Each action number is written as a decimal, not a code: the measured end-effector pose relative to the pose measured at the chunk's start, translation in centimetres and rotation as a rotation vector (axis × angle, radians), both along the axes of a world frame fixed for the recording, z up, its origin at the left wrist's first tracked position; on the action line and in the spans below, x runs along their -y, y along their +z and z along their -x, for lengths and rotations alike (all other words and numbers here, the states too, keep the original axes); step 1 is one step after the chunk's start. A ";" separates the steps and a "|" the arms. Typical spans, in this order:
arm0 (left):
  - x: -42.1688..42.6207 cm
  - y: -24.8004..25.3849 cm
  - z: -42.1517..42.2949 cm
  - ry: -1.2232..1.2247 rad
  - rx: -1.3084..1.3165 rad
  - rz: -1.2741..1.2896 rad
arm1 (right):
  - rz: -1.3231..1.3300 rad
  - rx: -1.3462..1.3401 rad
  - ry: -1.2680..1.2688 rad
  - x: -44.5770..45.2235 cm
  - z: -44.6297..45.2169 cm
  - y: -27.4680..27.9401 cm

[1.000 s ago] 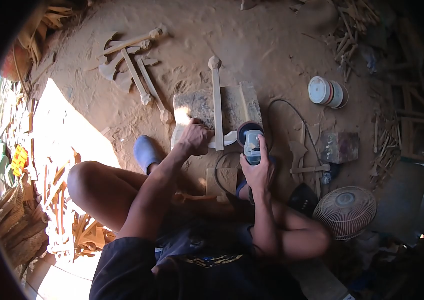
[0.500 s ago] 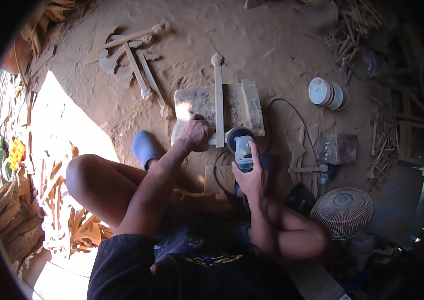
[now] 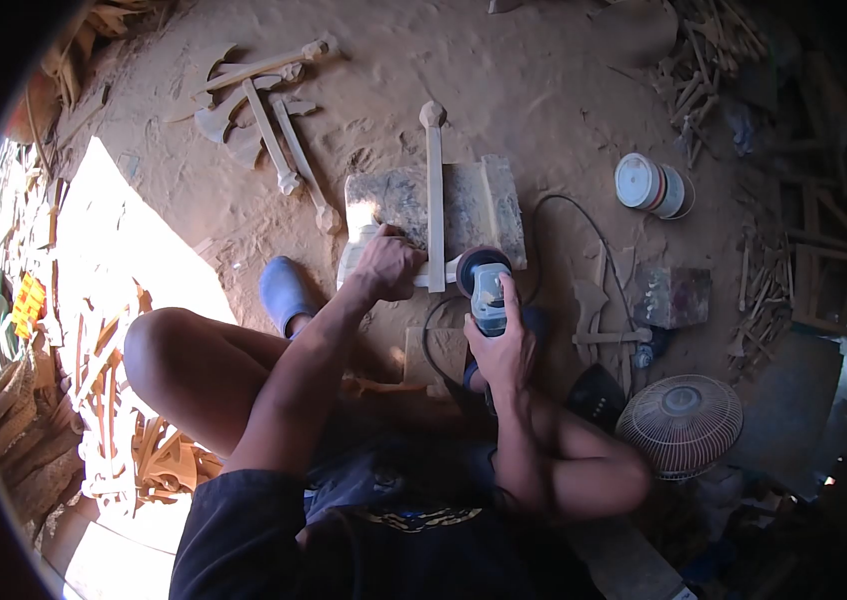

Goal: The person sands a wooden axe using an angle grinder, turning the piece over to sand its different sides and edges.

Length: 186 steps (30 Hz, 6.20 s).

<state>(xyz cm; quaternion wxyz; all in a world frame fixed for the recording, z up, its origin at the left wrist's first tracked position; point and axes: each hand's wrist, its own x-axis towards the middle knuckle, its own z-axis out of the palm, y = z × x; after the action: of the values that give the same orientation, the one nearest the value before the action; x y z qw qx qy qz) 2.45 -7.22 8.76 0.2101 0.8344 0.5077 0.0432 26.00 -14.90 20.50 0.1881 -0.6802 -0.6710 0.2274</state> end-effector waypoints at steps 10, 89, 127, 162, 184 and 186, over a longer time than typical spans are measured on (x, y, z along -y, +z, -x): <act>0.2 0.1 -0.1 0.019 0.042 -0.010 | 0.073 -0.097 -0.150 -4.1 -1.4 1.0; -0.6 -1.9 0.8 0.293 0.053 -0.221 | 0.254 0.001 0.098 -7.2 2.5 5.7; -1.4 -0.1 0.7 0.235 -0.010 0.019 | 0.251 0.170 -0.020 -4.7 2.7 5.7; -2.8 -0.1 0.9 0.312 0.079 0.042 | 0.218 0.213 -0.301 -3.4 -1.8 9.3; -2.6 5.3 3.0 -0.037 -0.096 -0.181 | 0.269 -1.604 -0.550 -3.9 -6.6 5.6; -2.2 4.5 2.7 0.068 -0.130 -0.047 | 0.320 -1.481 -0.590 -3.9 -6.3 4.9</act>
<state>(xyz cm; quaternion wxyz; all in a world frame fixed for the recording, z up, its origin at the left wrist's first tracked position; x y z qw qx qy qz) -0.22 -5.03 13.26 0.1556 0.8225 0.5470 0.0080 32.29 -11.03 25.36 0.5357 -0.5207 -0.1250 0.6529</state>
